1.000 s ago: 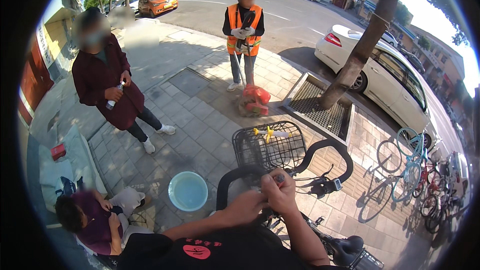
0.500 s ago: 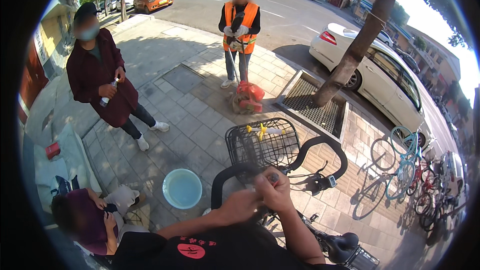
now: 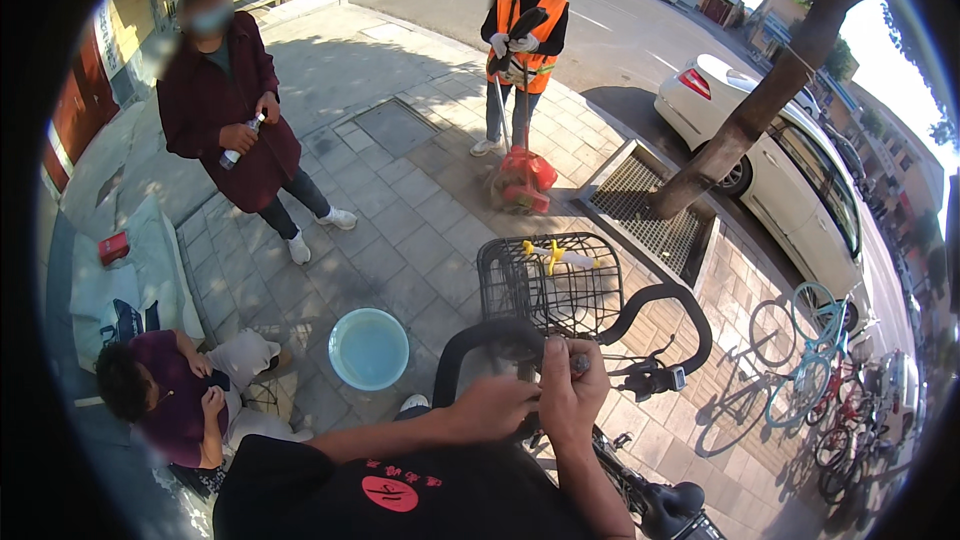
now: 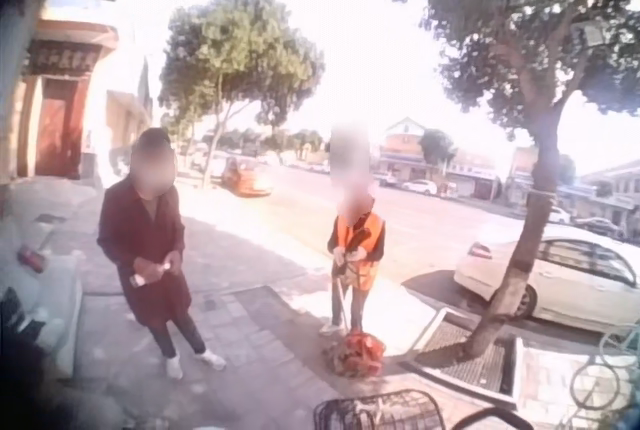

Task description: The person works on a bicycle's handlebar area, using a syringe-like tool to apply lubricant to the brake cable housing, then uses pliers to adjust the cable and housing. The person manipulates the cable and housing repeatedly while standing on a sidewalk.

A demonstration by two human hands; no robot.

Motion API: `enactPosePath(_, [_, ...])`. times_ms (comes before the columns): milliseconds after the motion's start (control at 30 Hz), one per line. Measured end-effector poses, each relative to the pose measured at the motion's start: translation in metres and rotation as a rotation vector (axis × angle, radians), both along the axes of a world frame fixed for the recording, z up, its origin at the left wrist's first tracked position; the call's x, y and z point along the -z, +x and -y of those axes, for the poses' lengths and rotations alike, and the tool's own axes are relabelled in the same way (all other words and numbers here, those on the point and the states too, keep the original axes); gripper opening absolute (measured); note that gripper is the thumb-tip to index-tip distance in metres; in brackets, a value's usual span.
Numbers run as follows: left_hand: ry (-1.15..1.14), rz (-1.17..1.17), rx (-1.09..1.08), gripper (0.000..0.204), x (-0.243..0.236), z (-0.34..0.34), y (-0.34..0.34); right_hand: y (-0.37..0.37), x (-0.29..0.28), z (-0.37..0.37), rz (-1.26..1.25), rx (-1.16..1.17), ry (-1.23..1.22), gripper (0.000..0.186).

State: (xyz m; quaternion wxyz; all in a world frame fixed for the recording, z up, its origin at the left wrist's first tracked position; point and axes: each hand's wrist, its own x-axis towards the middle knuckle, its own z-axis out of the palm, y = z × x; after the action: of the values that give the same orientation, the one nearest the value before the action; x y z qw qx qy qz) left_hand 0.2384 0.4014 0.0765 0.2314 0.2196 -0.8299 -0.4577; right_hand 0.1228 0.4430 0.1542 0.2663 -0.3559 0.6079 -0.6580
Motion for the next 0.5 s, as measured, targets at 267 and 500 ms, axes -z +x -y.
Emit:
enactPosePath(267, [-0.367, -0.282, -0.392, 0.031, -0.011, 0.021, 0.046, 0.001, 0.006, 0.007, 0.052, 0.115, -0.017, 0.035])
enactPosePath(500, [-0.203, -0.188, -0.59, 0.042, 0.018, 0.024, 0.046, 0.007, -0.004, 0.011, 0.124, 0.162, -0.01, 0.031])
